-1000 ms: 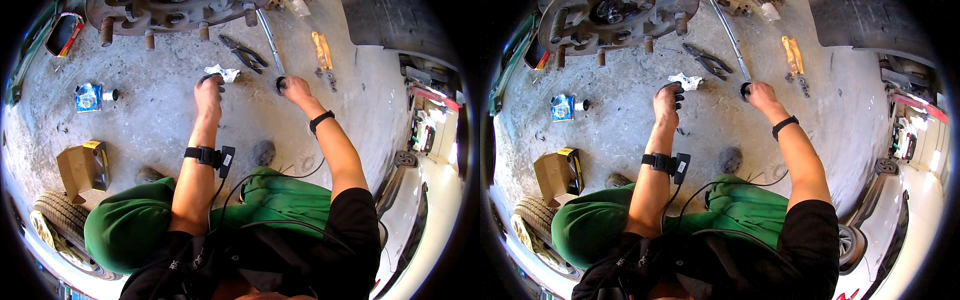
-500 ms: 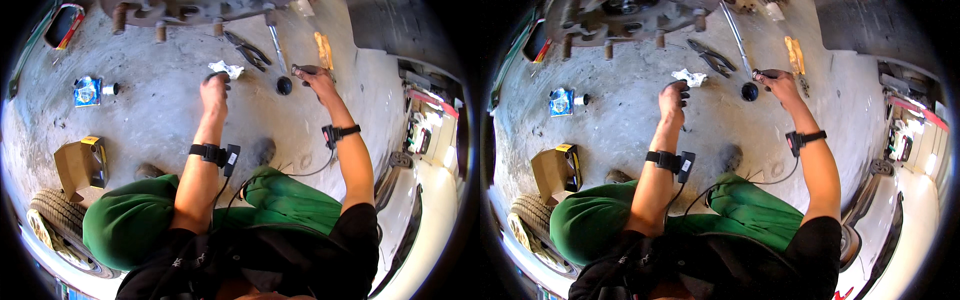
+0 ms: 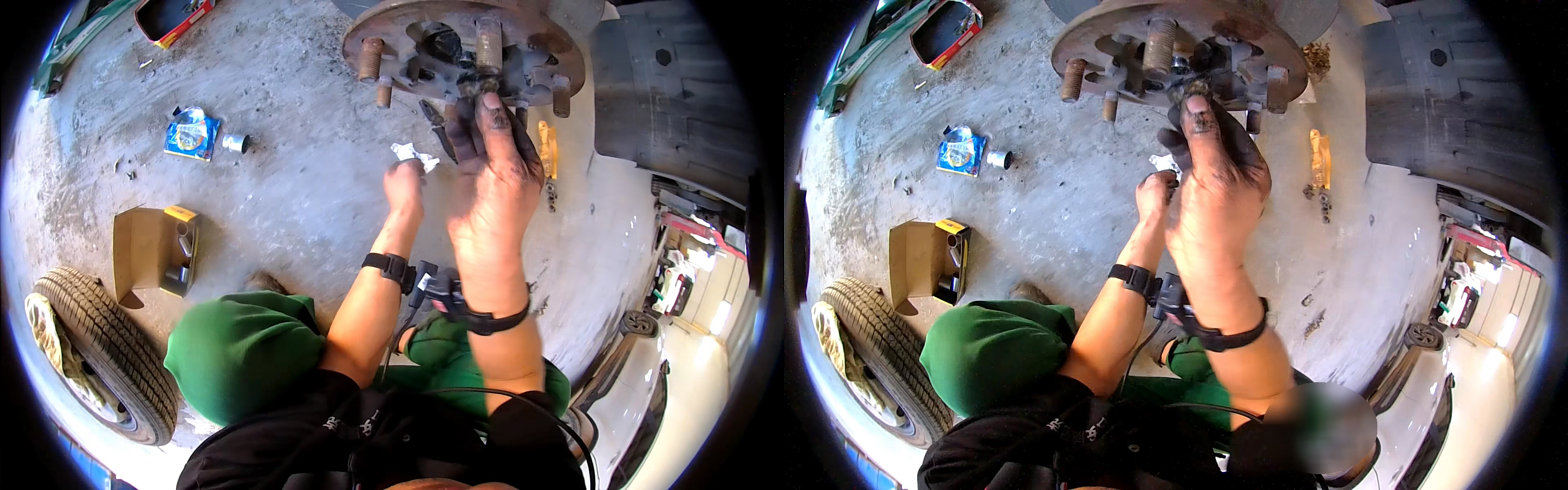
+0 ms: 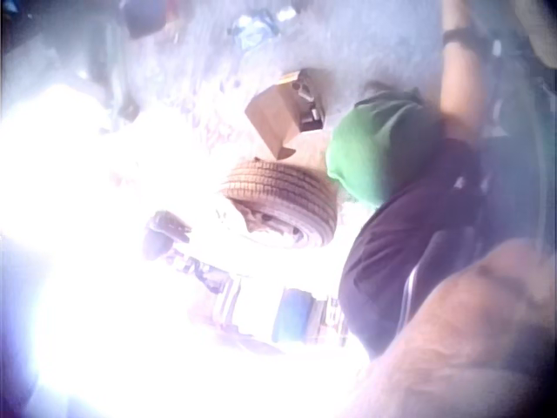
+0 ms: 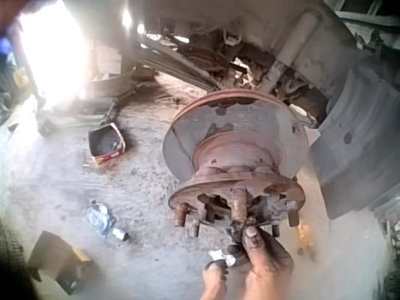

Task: The person cleans a brake rotor with a cloth, then lifts and mounts it onto a wheel hub.

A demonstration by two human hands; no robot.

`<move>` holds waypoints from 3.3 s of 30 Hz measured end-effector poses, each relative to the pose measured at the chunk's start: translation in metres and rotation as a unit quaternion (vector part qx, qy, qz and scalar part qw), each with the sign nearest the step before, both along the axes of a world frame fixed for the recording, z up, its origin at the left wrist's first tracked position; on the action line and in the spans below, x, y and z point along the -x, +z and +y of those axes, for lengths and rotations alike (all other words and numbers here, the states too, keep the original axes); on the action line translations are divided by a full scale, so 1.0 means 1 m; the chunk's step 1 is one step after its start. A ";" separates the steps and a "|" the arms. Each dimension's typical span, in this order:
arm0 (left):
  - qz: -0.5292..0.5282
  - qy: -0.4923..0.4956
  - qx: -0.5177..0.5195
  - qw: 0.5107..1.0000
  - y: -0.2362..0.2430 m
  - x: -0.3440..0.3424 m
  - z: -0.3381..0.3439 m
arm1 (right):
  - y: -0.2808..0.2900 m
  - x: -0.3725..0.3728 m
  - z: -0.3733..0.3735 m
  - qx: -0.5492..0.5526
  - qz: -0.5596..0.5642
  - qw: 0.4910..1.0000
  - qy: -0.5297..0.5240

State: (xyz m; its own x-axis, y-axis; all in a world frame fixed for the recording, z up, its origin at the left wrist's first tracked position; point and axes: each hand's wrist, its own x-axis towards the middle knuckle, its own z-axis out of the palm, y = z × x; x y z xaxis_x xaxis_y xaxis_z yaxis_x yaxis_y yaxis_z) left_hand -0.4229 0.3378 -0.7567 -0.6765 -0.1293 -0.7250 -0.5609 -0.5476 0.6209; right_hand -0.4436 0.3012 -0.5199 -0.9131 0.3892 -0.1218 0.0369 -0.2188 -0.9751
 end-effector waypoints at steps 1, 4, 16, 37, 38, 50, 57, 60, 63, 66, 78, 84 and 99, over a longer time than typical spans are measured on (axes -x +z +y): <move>0.019 -0.022 0.016 0.999 0.006 0.002 0.000 | 0.000 0.003 -0.005 0.010 0.041 0.999 -0.027; -0.019 -0.017 -0.034 0.999 0.026 0.004 0.000 | -0.002 0.008 -0.019 -0.003 0.050 0.996 -0.072; -0.169 0.114 -0.197 0.959 0.035 0.012 -0.024 | -0.021 0.021 -0.014 -0.228 0.100 0.966 -0.068; -0.161 0.158 -0.255 0.940 0.028 0.025 -0.042 | -0.014 0.022 -0.026 -0.336 0.059 0.933 -0.114; -0.162 0.158 -0.256 0.940 0.028 0.025 -0.041 | -0.012 0.021 -0.029 -0.459 0.068 0.877 -0.127; -0.154 0.189 -0.269 0.932 0.035 0.034 -0.054 | -0.025 0.028 -0.028 -0.581 0.161 0.783 -0.155; -0.142 0.191 -0.279 0.930 0.037 0.038 -0.059 | -0.031 0.024 -0.016 -0.592 0.139 0.782 -0.137; -0.145 0.194 -0.278 0.930 0.036 0.040 -0.061 | -0.036 0.026 -0.012 -0.671 0.201 0.703 -0.122; -0.141 0.198 -0.285 0.927 0.035 0.041 -0.062 | -0.035 0.026 -0.016 -0.638 0.192 0.734 -0.132; -0.136 0.205 -0.293 0.924 0.037 0.042 -0.063 | -0.022 0.021 -0.021 -0.631 0.153 0.751 -0.120; -0.120 0.204 -0.319 0.918 0.038 0.043 -0.066 | -0.031 0.029 -0.020 -0.493 0.139 0.848 -0.140; -0.117 0.212 -0.316 0.917 0.036 0.042 -0.068 | -0.027 0.025 -0.019 -0.651 0.174 0.727 -0.129; -0.103 0.210 -0.319 0.919 0.044 0.043 -0.087 | -0.030 0.029 -0.017 -0.505 0.156 0.842 -0.112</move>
